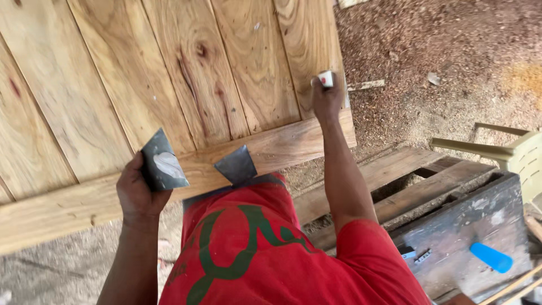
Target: The person scrapes a wooden surface with a small tool, then uses a putty knife to apply a white filler substance into the gaps between the wooden planks. They smooth the filler across the surface using the knife.
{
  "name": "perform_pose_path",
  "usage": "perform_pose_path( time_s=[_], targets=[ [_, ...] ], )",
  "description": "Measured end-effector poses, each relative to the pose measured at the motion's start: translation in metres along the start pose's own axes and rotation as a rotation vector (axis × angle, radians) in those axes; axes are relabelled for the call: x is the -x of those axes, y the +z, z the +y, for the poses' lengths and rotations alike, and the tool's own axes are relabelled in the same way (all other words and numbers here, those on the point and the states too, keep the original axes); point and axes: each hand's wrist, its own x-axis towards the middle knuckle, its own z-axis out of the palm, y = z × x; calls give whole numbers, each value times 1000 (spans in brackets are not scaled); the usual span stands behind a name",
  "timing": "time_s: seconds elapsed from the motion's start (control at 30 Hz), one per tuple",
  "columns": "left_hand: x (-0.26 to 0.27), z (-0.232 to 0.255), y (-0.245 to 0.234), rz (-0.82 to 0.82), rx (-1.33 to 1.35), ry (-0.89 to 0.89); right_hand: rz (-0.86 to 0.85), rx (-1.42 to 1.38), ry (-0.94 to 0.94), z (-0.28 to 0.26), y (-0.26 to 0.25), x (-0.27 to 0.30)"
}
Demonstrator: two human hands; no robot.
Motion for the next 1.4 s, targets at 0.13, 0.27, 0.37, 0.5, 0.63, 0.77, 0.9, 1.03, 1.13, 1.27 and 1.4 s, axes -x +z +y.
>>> perform_pose_path(
  time_s=[0.13,0.27,0.37,0.5,0.63,0.77,0.9,1.03,1.13,1.27,1.4],
  targets=[
    [2,-19,12,119,-20,44,57,-192,-7,46,-2,-32],
    [-6,-30,27,67,-5,17,-16,-157,-201,61,-25,-53],
    [-21,-35,34,112,-69,39,-56,-251,-95,57,-31,-67],
    [-6,-55,37,15,-8,-17,-52,24,135,62,-47,-44],
    [-25,-59,39,112,-28,-13,-90,-220,140,67,-31,-60],
    [-7,-69,20,41,31,-58,-107,-160,86,88,-29,-39],
    [-17,-63,25,77,5,-43,-89,-279,47,78,-19,-55],
    [-4,-67,20,90,-29,-23,-33,-302,82,73,-22,-45],
    [-8,-65,19,83,-15,-16,-41,-218,101,68,-25,-49],
    [-10,-64,21,107,-18,-19,-47,-191,34,67,-28,-48],
    [-7,-66,23,88,0,-50,-68,-202,-187,72,-24,-30]
  ],
)
